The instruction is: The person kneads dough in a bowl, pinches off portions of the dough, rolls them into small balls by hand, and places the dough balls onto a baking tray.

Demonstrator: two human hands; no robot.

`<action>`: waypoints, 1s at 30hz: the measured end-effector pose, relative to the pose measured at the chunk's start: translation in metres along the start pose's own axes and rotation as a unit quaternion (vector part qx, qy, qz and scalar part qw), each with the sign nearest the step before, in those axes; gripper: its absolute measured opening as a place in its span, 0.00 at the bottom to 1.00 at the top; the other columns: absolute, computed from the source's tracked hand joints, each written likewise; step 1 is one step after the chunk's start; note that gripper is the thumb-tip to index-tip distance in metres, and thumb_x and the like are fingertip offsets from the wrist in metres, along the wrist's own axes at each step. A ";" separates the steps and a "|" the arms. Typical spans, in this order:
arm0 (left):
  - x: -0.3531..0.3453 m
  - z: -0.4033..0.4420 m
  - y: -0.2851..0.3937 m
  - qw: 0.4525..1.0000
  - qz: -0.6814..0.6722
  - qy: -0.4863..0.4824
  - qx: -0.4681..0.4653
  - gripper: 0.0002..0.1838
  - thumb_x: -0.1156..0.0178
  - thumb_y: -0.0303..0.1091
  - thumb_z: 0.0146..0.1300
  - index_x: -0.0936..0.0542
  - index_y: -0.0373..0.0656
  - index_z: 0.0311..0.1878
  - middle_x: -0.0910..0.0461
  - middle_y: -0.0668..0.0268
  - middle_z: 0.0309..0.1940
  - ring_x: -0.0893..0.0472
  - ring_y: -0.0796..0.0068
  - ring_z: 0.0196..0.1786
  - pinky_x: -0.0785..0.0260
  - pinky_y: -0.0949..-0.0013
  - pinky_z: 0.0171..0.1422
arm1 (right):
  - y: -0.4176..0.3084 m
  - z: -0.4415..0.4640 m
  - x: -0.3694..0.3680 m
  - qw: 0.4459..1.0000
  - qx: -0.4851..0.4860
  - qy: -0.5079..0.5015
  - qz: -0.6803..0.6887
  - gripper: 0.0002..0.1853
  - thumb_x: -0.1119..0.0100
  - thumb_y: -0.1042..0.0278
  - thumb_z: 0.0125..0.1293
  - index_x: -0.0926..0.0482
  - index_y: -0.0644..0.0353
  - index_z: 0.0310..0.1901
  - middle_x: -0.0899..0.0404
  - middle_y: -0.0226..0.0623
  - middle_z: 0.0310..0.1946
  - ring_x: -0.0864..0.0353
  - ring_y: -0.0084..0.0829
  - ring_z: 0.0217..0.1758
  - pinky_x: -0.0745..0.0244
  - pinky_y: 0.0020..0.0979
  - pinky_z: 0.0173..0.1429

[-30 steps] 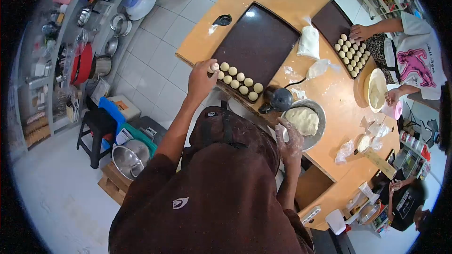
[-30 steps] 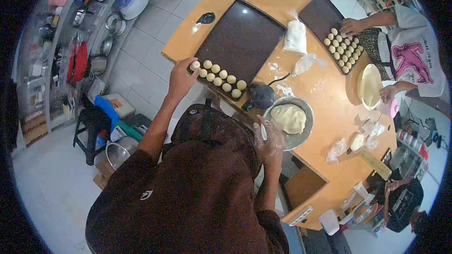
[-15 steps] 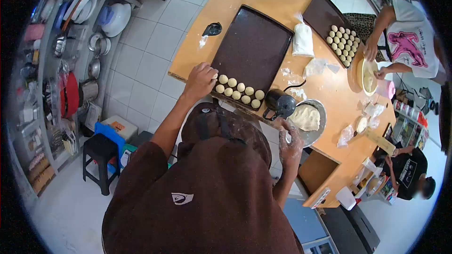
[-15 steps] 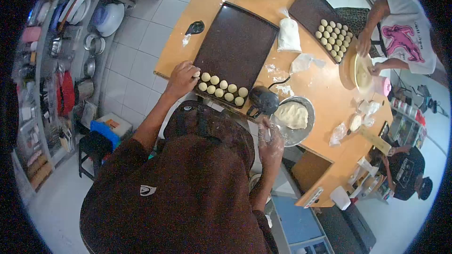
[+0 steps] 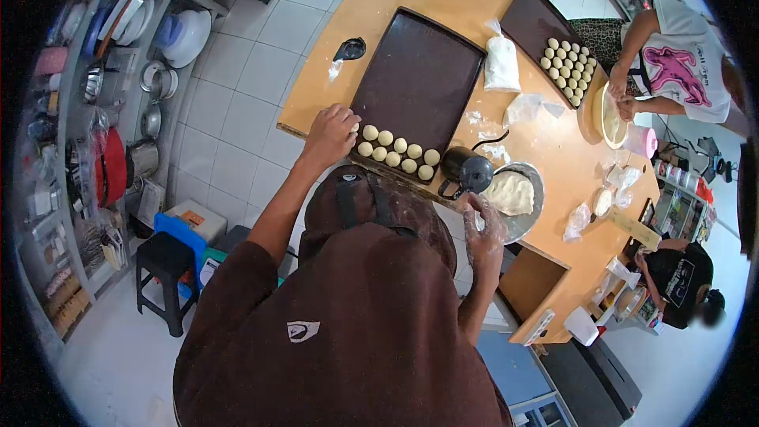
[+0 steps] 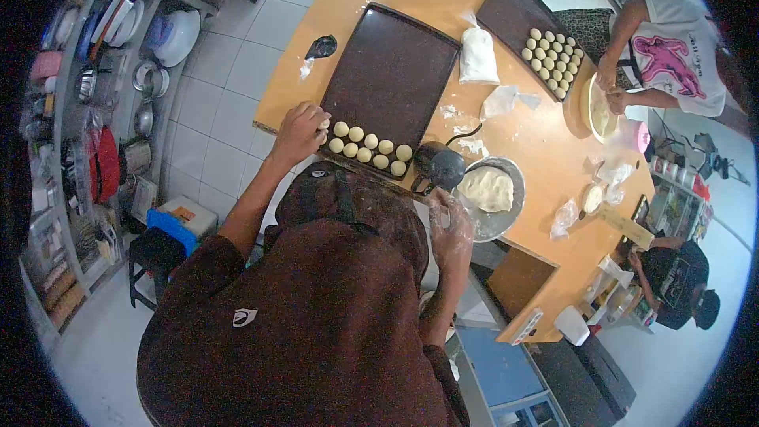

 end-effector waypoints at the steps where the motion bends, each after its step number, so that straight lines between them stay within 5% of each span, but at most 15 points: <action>1: -0.001 0.002 0.001 1.000 0.007 -0.006 0.004 0.16 0.32 0.28 0.52 0.18 0.41 0.46 0.20 0.60 0.46 0.23 0.57 0.56 0.31 0.52 0.60 | 0.000 0.000 -0.001 1.000 -0.002 -0.006 0.003 0.15 0.36 0.64 0.72 0.17 0.64 0.54 0.14 0.51 0.48 0.14 0.48 0.53 0.22 0.44 0.60; 9: 0.004 0.011 0.002 0.993 -0.093 0.032 0.058 0.10 0.32 0.28 0.50 0.18 0.43 0.38 0.20 0.61 0.39 0.23 0.57 0.52 0.30 0.54 0.55 | -0.004 -0.006 -0.004 1.000 -0.004 0.016 0.019 0.14 0.36 0.66 0.71 0.17 0.65 0.53 0.13 0.51 0.48 0.13 0.46 0.53 0.22 0.44 0.60; 30: 0.001 0.009 0.011 0.996 0.026 0.006 0.080 0.12 0.33 0.31 0.51 0.19 0.43 0.40 0.21 0.59 0.39 0.24 0.55 0.51 0.31 0.50 0.56 | 0.016 -0.020 -0.022 0.997 0.011 0.049 0.052 0.12 0.37 0.67 0.72 0.16 0.64 0.52 0.13 0.48 0.47 0.13 0.43 0.50 0.20 0.40 0.56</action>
Point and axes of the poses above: each hand's wrist, its own z-axis towards the middle knuckle, its own x-axis out of the back of the hand, y = z × x, the point moved 3 cm from there along z, towards the middle knuckle
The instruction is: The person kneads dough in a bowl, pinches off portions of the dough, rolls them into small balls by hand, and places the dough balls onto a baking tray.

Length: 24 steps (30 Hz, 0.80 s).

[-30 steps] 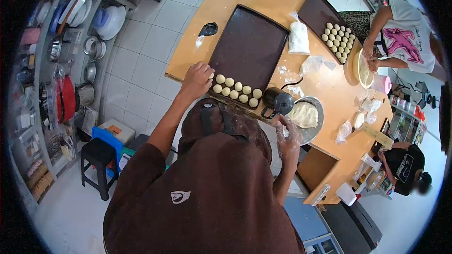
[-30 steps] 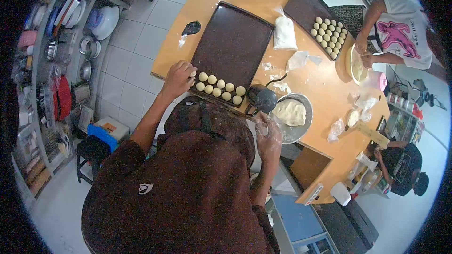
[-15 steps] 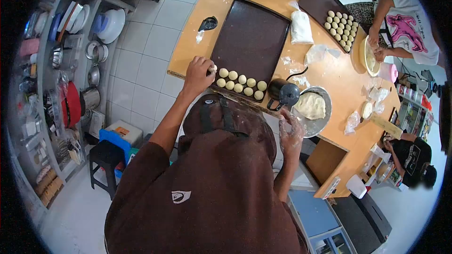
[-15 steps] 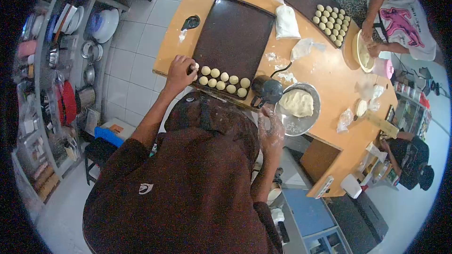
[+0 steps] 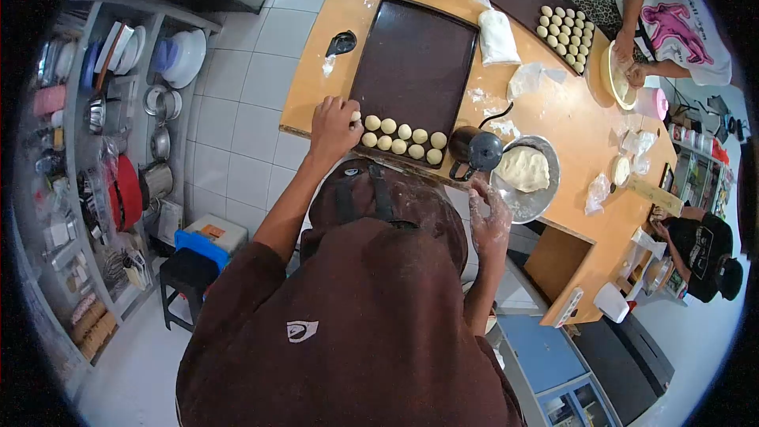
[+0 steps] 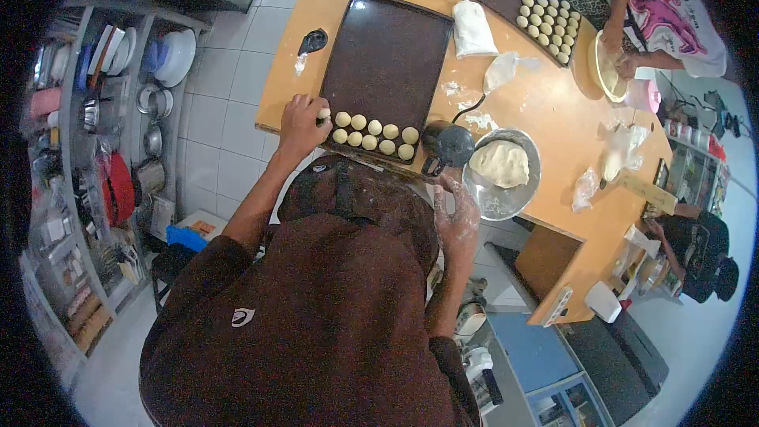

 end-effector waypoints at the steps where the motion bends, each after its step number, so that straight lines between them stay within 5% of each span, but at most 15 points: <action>1: 0.000 -0.001 0.000 1.000 -0.004 0.000 0.002 0.12 0.33 0.31 0.51 0.20 0.43 0.40 0.21 0.59 0.39 0.24 0.54 0.51 0.31 0.50 0.56 | 0.000 0.000 0.000 1.000 0.000 0.002 0.007 0.13 0.37 0.67 0.72 0.16 0.64 0.53 0.13 0.48 0.47 0.13 0.43 0.50 0.20 0.40 0.56; 24: -0.010 0.000 -0.002 0.999 0.029 -0.032 -0.017 0.16 0.30 0.33 0.54 0.18 0.44 0.46 0.21 0.60 0.43 0.24 0.54 0.53 0.31 0.50 0.57 | 0.007 0.000 -0.005 1.000 -0.027 -0.003 0.009 0.12 0.37 0.67 0.72 0.16 0.63 0.52 0.12 0.47 0.47 0.12 0.42 0.51 0.20 0.40 0.56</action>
Point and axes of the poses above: each hand's wrist, its own z-axis towards the middle knuckle, its own x-axis out of the back of the hand, y = z × x, the point moved 3 cm from there along z, towards the middle knuckle
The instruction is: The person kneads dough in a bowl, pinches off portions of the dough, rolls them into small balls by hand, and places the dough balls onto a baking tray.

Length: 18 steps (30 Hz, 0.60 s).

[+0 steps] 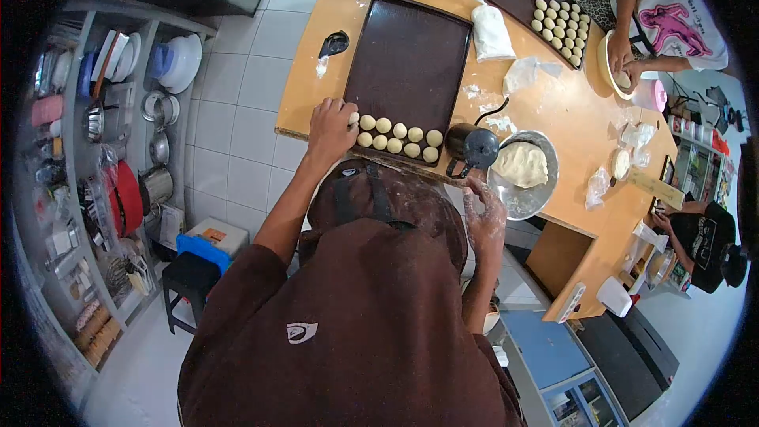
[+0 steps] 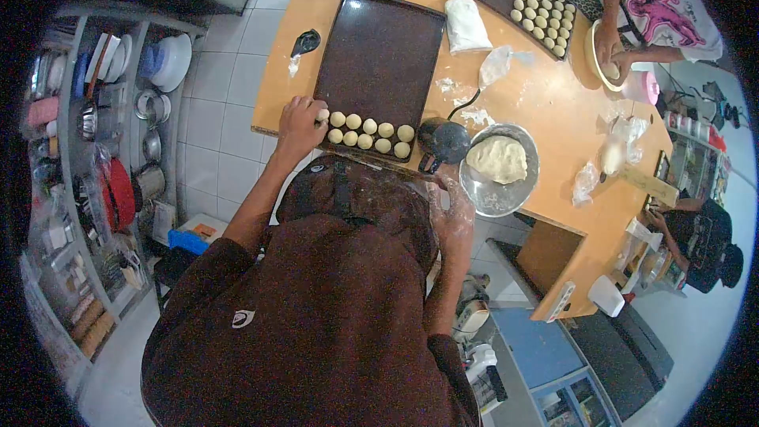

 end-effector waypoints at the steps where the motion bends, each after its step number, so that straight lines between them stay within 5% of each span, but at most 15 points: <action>1: 0.000 0.000 0.000 1.000 -0.002 -0.005 0.000 0.16 0.30 0.33 0.54 0.18 0.44 0.46 0.22 0.60 0.43 0.24 0.54 0.53 0.31 0.50 0.57 | 0.002 0.000 0.000 1.000 0.000 -0.002 -0.002 0.13 0.37 0.67 0.72 0.16 0.63 0.52 0.12 0.47 0.47 0.12 0.42 0.51 0.20 0.40 0.56; 18: -0.001 0.003 -0.001 0.999 0.019 -0.032 -0.008 0.17 0.32 0.30 0.54 0.16 0.40 0.48 0.21 0.56 0.45 0.24 0.54 0.56 0.32 0.51 0.60 | 0.003 0.000 0.006 1.000 -0.022 -0.011 -0.004 0.13 0.37 0.66 0.72 0.16 0.60 0.54 0.12 0.46 0.48 0.13 0.42 0.52 0.21 0.41 0.56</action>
Point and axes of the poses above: each hand's wrist, its own z-axis towards the middle knuckle, its own x-axis out of the back of the hand, y = z × x, the point moved 3 cm from there along z, towards the middle knuckle
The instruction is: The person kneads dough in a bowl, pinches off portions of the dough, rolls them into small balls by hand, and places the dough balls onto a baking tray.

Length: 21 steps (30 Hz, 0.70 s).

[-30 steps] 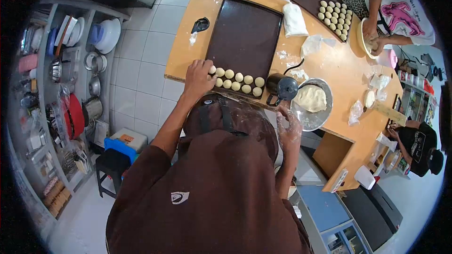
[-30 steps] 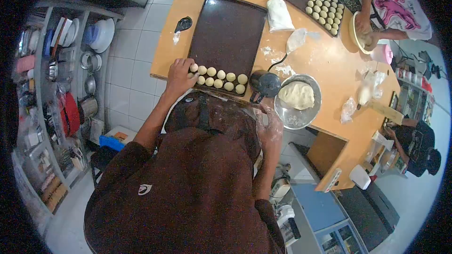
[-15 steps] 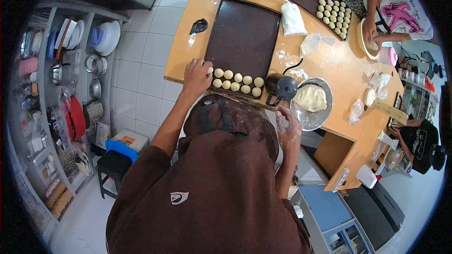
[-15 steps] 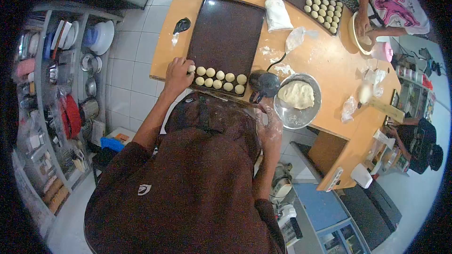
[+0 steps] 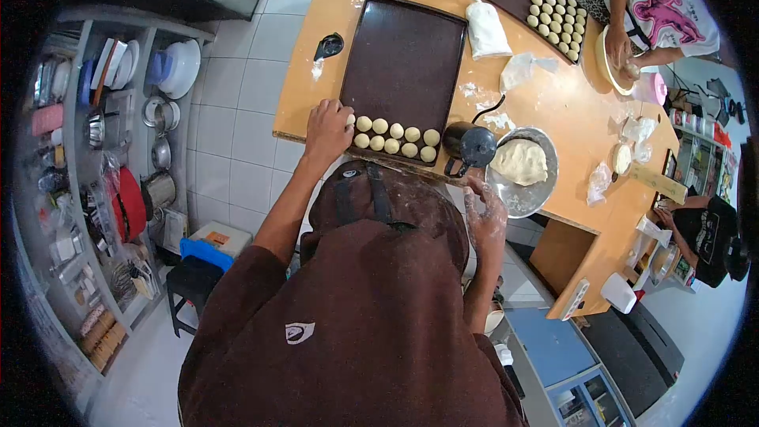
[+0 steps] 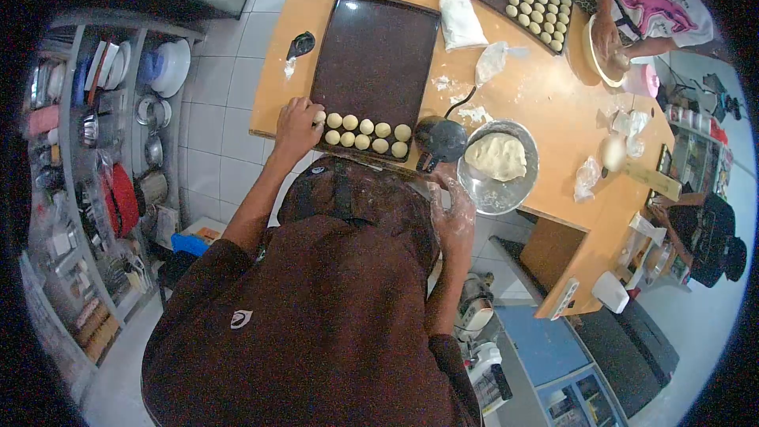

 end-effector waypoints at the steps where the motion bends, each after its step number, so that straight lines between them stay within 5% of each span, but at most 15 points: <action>1: 0.001 0.001 0.001 1.000 0.001 -0.004 0.003 0.16 0.32 0.30 0.54 0.16 0.40 0.48 0.21 0.56 0.45 0.24 0.54 0.56 0.32 0.51 0.60 | 0.001 0.000 0.000 1.000 -0.001 -0.001 -0.002 0.13 0.37 0.66 0.72 0.16 0.60 0.54 0.12 0.46 0.48 0.13 0.42 0.52 0.21 0.41 0.57; 12: 0.026 0.003 0.018 0.999 -0.033 0.016 0.000 0.22 0.30 0.31 0.52 0.18 0.41 0.54 0.21 0.55 0.46 0.24 0.51 0.56 0.31 0.51 0.60 | 0.017 -0.010 0.012 0.999 -0.020 -0.002 -0.031 0.14 0.37 0.64 0.71 0.16 0.60 0.54 0.14 0.49 0.50 0.16 0.47 0.57 0.25 0.43 0.62; 17: 0.068 0.000 0.061 0.994 -0.062 0.082 0.033 0.38 0.30 0.29 0.56 0.30 0.43 0.72 0.25 0.48 0.56 0.27 0.46 0.64 0.33 0.49 0.67 | 0.057 -0.022 0.036 0.994 -0.105 0.041 -0.006 0.17 0.35 0.62 0.69 0.17 0.59 0.56 0.16 0.51 0.51 0.17 0.50 0.57 0.25 0.45 0.63; 19: 0.081 -0.003 0.078 0.992 -0.081 0.092 0.030 0.40 0.31 0.28 0.58 0.35 0.43 0.75 0.26 0.48 0.60 0.29 0.47 0.67 0.35 0.49 0.70 | 0.077 -0.023 0.053 0.988 -0.060 0.116 -0.079 0.17 0.34 0.65 0.69 0.18 0.62 0.56 0.15 0.50 0.49 0.14 0.46 0.50 0.20 0.41 0.54; 21: 0.090 0.000 0.099 0.991 -0.073 0.111 0.023 0.38 0.31 0.27 0.60 0.34 0.40 0.74 0.26 0.50 0.62 0.29 0.49 0.68 0.34 0.50 0.71 | 0.071 -0.010 0.077 0.984 -0.130 0.108 -0.062 0.21 0.32 0.65 0.68 0.20 0.64 0.59 0.17 0.50 0.52 0.14 0.42 0.48 0.16 0.38 0.50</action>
Point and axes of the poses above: each hand's wrist, its own z-axis towards the middle knuckle, its own x-axis out of the back of the hand, y = z × x, the point moved 3 cm from there along z, towards the middle knuckle
